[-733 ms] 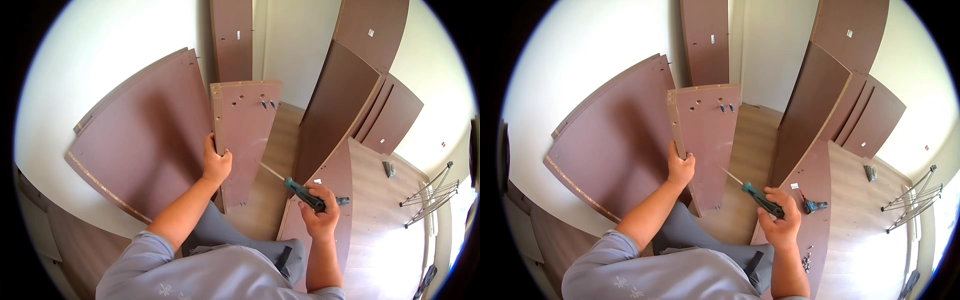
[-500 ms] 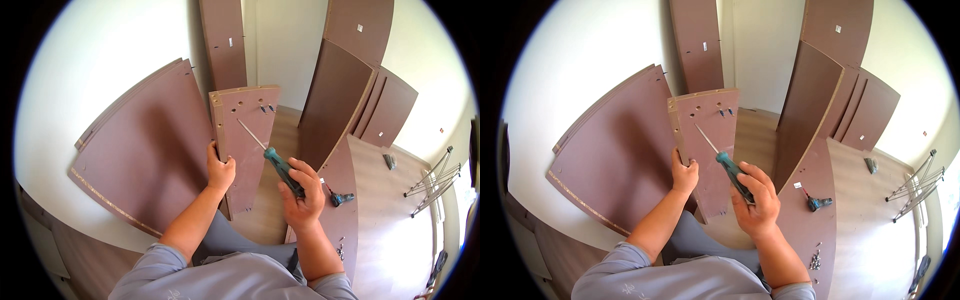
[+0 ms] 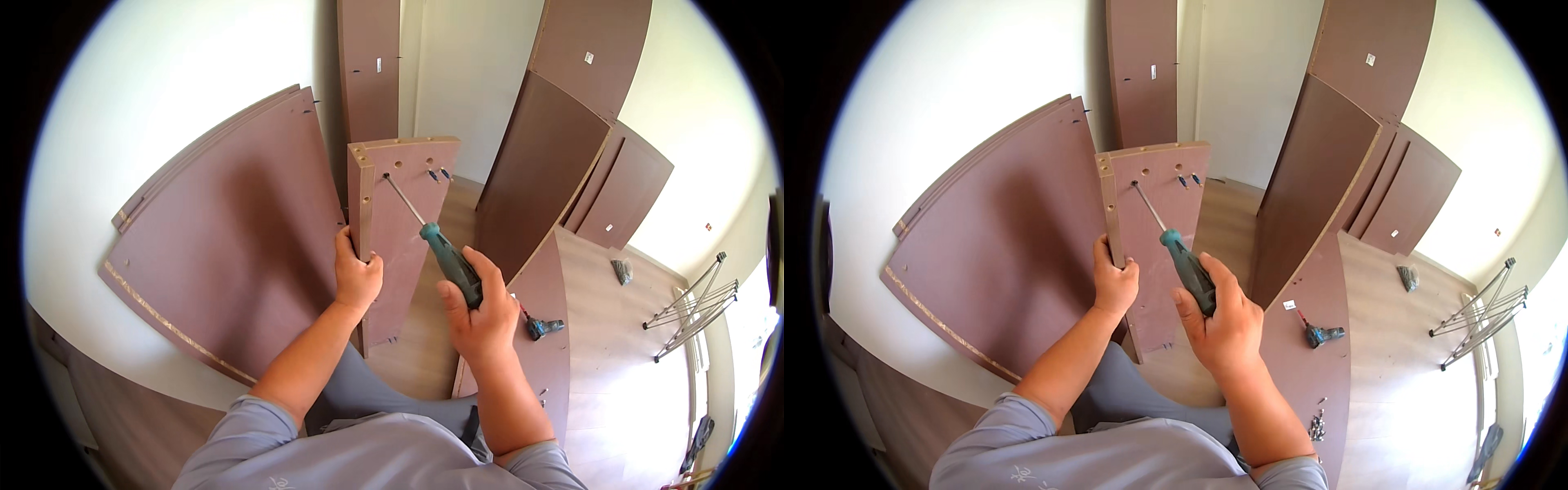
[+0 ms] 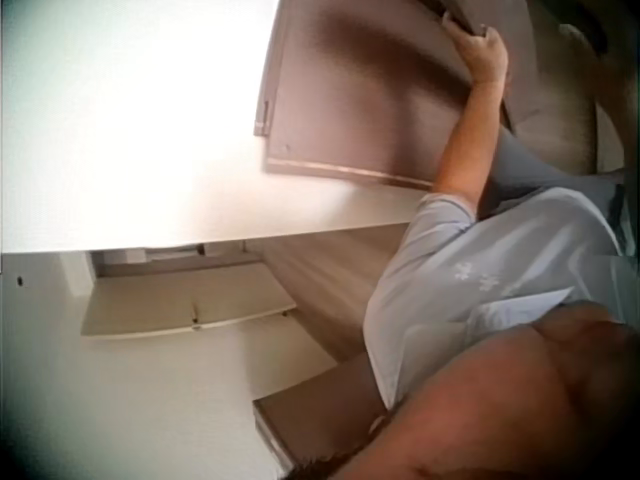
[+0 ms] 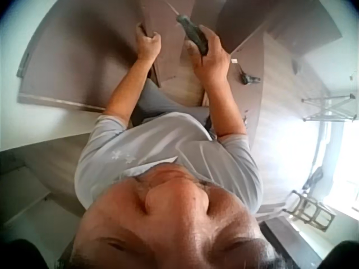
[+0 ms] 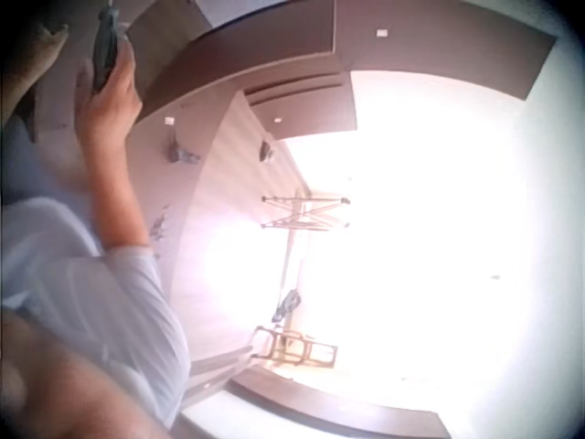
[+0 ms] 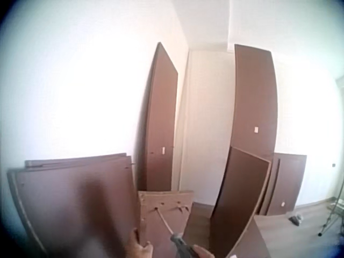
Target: The person uses a screwdriver to tighten screws into a wooden furniture panel, moves several large boards and smaller components, and then continues using the screwdriver to secure fasteners into a different board.
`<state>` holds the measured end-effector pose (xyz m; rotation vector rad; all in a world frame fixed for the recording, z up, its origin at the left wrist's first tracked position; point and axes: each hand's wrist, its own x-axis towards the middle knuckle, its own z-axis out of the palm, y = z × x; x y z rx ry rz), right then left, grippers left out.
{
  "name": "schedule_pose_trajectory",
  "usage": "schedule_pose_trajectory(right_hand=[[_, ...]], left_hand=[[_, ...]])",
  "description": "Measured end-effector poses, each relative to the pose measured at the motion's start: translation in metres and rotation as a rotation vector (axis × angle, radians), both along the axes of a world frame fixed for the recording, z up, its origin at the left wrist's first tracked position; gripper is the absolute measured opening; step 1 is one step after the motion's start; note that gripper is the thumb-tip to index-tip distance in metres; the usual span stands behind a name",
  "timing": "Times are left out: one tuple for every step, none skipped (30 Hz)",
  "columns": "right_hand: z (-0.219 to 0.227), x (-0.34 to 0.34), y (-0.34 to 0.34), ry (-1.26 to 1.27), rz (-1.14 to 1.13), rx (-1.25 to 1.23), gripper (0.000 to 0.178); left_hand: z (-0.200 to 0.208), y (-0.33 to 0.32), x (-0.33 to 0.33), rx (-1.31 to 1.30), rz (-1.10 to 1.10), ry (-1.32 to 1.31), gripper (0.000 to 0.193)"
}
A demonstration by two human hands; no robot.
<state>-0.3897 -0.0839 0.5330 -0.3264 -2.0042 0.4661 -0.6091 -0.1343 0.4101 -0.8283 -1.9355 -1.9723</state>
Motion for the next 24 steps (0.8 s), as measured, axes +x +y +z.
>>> schedule_pose_trajectory(right_hand=[[0.006, 0.006, -0.004, -0.119, -0.052, -0.053, 0.044], [0.008, 0.007, -0.004, -0.095, 0.019, -0.167, 0.050], [0.011, 0.007, -0.003, -0.071, 0.089, -0.280, 0.056], [0.014, 0.006, -0.002, -0.047, 0.161, -0.392, 0.062], [0.021, 0.008, -0.002, -0.058, 0.227, -0.528, 0.062], [0.029, 0.012, -0.003, -0.070, 0.295, -0.664, 0.063], [0.033, 0.015, -0.003, -0.081, 0.359, -0.801, 0.063], [0.027, 0.013, -0.002, -0.051, 0.300, -0.681, 0.060], [0.017, 0.009, -0.001, -0.022, 0.242, -0.560, 0.058], [0.011, 0.007, -0.001, 0.008, 0.185, -0.444, 0.056], [0.009, 0.008, 0.000, -0.021, 0.153, -0.243, 0.054], [0.008, 0.009, 0.001, -0.051, 0.120, -0.042, 0.054], [0.007, 0.008, 0.000, -0.082, 0.090, 0.154, 0.053], [0.009, 0.008, -0.004, -0.082, 0.085, 0.168, 0.056], [0.007, 0.008, -0.004, -0.075, 0.086, 0.193, 0.054], [0.006, 0.008, -0.004, -0.066, 0.085, 0.221, 0.053], [0.005, 0.007, -0.003, -0.057, 0.084, 0.249, 0.051], [0.003, 0.007, -0.002, -0.054, 0.080, 0.308, 0.051], [0.003, 0.007, 0.000, -0.053, 0.075, 0.370, 0.051], [0.002, 0.006, 0.001, -0.051, 0.070, 0.432, 0.051], [0.002, 0.006, 0.002, -0.036, 0.079, 0.424, 0.051], [0.003, 0.006, 0.003, -0.024, 0.088, 0.419, 0.052], [0.003, 0.006, 0.004, -0.011, 0.097, 0.414, 0.052], [0.005, 0.007, 0.002, 0.012, 0.079, 0.265, 0.051]], left_hand=[[0.003, -0.002, 0.001, -0.020, 0.006, 0.001, 0.044], [0.002, -0.002, 0.002, -0.012, 0.002, 0.004, 0.044], [0.000, -0.001, 0.001, -0.003, -0.002, 0.007, 0.044], [-0.001, 0.000, 0.000, 0.007, -0.005, 0.009, 0.044], [-0.003, 0.000, -0.002, -0.001, 0.004, 0.016, 0.044], [-0.004, 0.001, -0.003, -0.010, 0.014, 0.022, 0.044], [-0.005, 0.002, -0.003, -0.019, 0.020, 0.026, 0.044], [-0.005, 0.002, -0.002, -0.029, 0.014, 0.019, 0.046], [-0.004, 0.002, -0.001, -0.039, 0.007, 0.012, 0.049], [-0.003, 0.002, 0.000, -0.053, 0.002, 0.007, 0.052], [-0.002, 0.002, 0.002, -0.051, -0.005, 0.007, 0.052], [-0.001, 0.002, 0.003, -0.049, -0.012, 0.006, 0.052], [-0.002, 0.001, 0.004, -0.051, -0.016, 0.004, 0.052], [-0.004, 0.000, 0.003, -0.052, -0.007, 0.013, 0.052], [-0.005, 0.001, 0.002, -0.054, 0.001, 0.022, 0.052], [-0.006, 0.002, 0.001, -0.053, 0.008, 0.033, 0.052], [-0.006, 0.002, 0.002, -0.045, 0.002, 0.028, 0.052], [-0.005, 0.002, 0.004, -0.037, -0.004, 0.023, 0.052], [-0.005, 0.003, 0.006, -0.026, -0.010, 0.016, 0.052], [-0.004, 0.004, 0.008, -0.014, -0.011, 0.015, 0.049], [-0.003, 0.004, 0.009, -0.003, -0.012, 0.015, 0.046], [-0.004, 0.005, 0.010, 0.011, -0.013, 0.012, 0.044], [-0.004, 0.005, 0.010, -0.002, -0.012, 0.023, 0.047], [-0.005, 0.004, 0.009, -0.016, -0.011, 0.034, 0.050]])
